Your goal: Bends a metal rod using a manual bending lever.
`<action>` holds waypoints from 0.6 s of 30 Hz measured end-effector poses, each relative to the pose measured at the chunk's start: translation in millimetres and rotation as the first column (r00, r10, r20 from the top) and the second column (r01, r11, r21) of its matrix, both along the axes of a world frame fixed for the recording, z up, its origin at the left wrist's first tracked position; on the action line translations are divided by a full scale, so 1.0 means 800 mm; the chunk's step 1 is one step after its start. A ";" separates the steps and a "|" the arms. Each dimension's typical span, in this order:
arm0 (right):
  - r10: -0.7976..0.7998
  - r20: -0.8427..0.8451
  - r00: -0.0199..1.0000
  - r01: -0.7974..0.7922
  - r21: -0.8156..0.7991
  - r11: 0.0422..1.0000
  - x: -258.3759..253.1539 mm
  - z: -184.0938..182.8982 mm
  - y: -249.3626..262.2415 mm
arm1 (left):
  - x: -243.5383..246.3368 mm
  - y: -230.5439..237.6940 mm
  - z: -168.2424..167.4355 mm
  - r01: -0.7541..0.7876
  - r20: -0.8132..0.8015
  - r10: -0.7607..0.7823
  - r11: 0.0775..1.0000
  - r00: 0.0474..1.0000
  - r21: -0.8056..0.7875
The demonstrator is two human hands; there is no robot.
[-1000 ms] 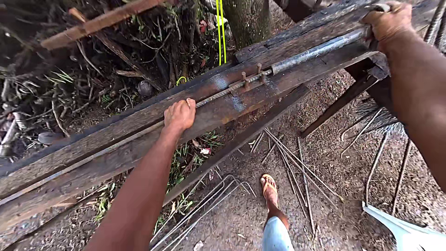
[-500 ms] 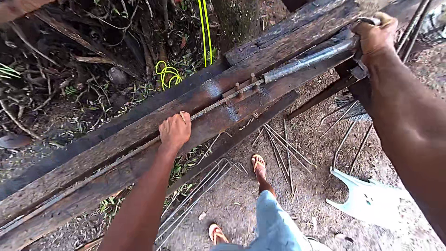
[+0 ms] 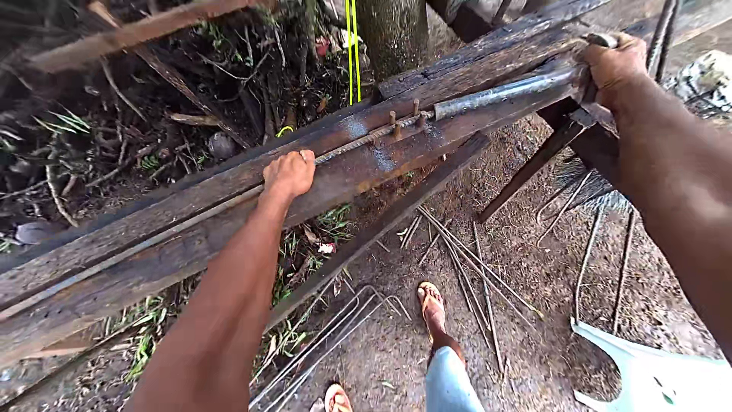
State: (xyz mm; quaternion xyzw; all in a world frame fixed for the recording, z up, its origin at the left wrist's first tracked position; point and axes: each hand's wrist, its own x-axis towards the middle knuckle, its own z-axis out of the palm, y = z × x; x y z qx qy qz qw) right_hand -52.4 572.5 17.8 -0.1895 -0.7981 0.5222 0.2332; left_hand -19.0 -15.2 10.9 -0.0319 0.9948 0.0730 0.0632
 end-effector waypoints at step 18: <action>-0.138 -0.039 0.990 0.135 -0.064 0.989 0.051 -0.023 -0.015 | -0.005 0.000 0.000 -0.007 0.046 0.010 0.998 0.999 -0.069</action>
